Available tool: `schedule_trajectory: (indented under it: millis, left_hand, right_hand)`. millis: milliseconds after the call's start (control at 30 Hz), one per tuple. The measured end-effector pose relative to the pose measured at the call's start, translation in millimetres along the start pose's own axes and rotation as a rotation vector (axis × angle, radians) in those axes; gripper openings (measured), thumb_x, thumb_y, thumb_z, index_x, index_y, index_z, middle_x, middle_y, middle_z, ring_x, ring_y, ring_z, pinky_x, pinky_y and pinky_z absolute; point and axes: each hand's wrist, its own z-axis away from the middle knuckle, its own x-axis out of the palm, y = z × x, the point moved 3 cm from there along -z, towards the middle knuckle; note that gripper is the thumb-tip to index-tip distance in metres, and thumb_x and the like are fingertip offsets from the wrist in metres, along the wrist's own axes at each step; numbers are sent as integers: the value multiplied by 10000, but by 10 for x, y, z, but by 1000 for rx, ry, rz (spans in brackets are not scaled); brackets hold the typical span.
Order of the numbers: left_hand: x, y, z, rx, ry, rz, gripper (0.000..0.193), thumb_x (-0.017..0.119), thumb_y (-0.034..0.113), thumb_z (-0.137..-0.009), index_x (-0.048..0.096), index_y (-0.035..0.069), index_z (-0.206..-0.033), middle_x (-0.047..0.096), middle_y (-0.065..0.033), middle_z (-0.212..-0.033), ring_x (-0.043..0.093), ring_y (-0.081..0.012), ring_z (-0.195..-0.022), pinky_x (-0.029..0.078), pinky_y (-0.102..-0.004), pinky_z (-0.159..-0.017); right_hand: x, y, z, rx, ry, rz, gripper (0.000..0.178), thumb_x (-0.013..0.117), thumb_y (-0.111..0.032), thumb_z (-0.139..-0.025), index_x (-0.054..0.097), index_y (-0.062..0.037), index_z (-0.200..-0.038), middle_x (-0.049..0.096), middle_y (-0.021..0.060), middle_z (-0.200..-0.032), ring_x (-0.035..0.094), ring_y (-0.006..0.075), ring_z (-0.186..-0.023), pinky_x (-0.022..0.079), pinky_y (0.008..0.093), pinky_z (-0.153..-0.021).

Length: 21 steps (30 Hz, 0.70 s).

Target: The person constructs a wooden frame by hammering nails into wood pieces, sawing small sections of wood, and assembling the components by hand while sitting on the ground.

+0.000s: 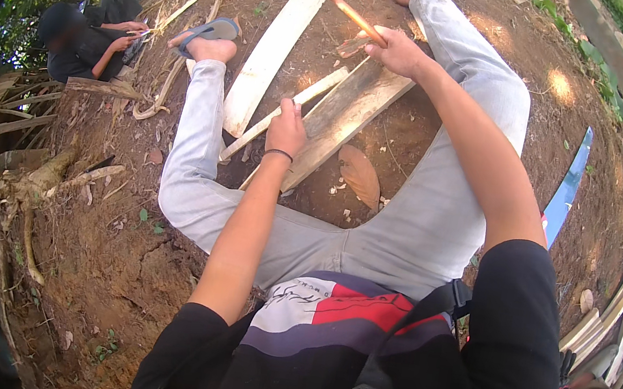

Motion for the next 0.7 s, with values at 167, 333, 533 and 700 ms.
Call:
schedule_trajectory:
  millis: [167, 333, 533, 700]
  left_hand:
    - [-56, -434, 40, -24, -175, 66, 241, 403, 293, -1014, 445, 58, -1048, 639, -300, -855, 607, -512, -846, 454, -595, -735]
    - [42, -454, 192, 50, -287, 126, 267, 413, 296, -1007, 488, 39, -1003, 633, -304, -910, 594, -507, -905, 443, -595, -776]
    - [62, -494, 255, -30, -207, 80, 278, 425, 316, -1001, 486, 45, -1006, 630, -315, -890, 597, -517, -887, 459, -590, -774]
    - [28, -551, 292, -93, -179, 116, 275, 433, 317, -999, 492, 48, -994, 635, -291, -910, 596, -507, -896, 454, -590, -772]
  right_hand:
    - [296, 23, 254, 18, -72, 123, 253, 642, -185, -896, 631, -79, -1125, 641, 135, -840, 612, 249, -810, 480, 373, -800]
    - [443, 98, 312, -51, -103, 259, 265, 672, -185, -860, 642, -77, -1100, 671, 176, -903, 643, 350, -892, 488, 427, -825]
    - [514, 30, 365, 2, -124, 360, 242, 678, -206, -850, 645, -62, -1041, 667, 183, -909, 637, 359, -895, 487, 443, -811]
    - [542, 15, 399, 71, -148, 271, 256, 690, -223, -836, 652, -66, -1034, 673, 176, -906, 642, 347, -902, 491, 444, -808]
